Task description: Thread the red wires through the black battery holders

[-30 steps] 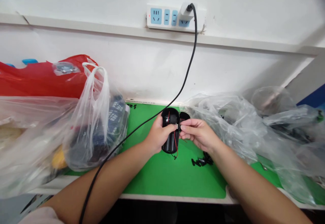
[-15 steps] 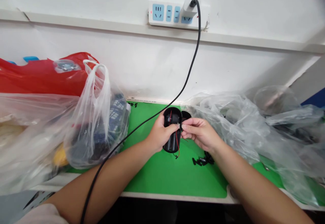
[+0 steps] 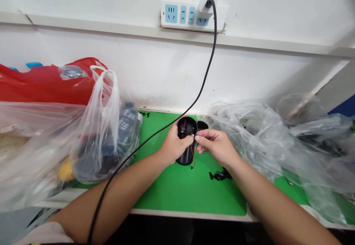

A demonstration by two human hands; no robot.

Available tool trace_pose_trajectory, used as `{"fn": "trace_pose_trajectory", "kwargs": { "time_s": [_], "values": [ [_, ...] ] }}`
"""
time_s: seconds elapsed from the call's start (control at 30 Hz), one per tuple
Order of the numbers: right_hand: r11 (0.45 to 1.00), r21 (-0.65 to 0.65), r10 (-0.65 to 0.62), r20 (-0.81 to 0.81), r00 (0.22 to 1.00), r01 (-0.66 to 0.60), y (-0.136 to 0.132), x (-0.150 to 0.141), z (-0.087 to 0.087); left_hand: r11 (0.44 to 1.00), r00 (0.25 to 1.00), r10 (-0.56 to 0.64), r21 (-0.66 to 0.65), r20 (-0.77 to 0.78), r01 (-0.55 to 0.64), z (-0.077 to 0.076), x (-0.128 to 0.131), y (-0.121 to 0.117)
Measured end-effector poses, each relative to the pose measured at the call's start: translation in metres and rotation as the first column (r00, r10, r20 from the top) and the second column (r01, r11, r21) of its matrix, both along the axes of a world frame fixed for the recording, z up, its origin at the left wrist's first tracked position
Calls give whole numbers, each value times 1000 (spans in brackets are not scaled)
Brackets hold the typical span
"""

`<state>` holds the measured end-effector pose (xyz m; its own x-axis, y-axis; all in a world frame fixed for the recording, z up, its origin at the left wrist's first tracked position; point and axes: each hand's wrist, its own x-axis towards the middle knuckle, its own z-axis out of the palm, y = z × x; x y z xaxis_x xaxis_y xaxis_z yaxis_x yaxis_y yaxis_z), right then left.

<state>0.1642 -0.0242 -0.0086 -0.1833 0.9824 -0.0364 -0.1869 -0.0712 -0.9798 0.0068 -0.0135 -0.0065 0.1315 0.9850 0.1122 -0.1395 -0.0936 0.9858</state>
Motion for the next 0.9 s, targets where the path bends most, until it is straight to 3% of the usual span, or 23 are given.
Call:
{"fn": "trace_pose_trajectory", "kwargs": {
  "time_s": [0.1,0.2,0.33,0.4,0.6,0.73,0.9],
  "values": [
    [993,118,-20,132,991,4,-4,-4,2,997,1000,-13,-79,-8,12,2,0,-1],
    [969,230,9,323,946,-88,-10,-8,5,990,999,-48,-136,7,48,2,0,-1],
    [881,458,-175,552,815,-121,-17,-14,7,999,999,33,-42,-29,-34,-1,0,0],
    [841,526,-232,563,794,-127,-19,-17,5,996,995,80,47,-51,-78,-2,0,1],
    [768,607,-233,562,794,-204,-21,-18,3,974,992,107,209,-61,-92,1,1,0],
    [761,618,-299,601,742,-194,-24,-19,2,978,994,94,190,-52,-82,4,2,-3],
    [732,656,-434,658,615,-185,-28,-22,-1,992,995,81,105,-52,-75,7,5,-9]
  ]
}}
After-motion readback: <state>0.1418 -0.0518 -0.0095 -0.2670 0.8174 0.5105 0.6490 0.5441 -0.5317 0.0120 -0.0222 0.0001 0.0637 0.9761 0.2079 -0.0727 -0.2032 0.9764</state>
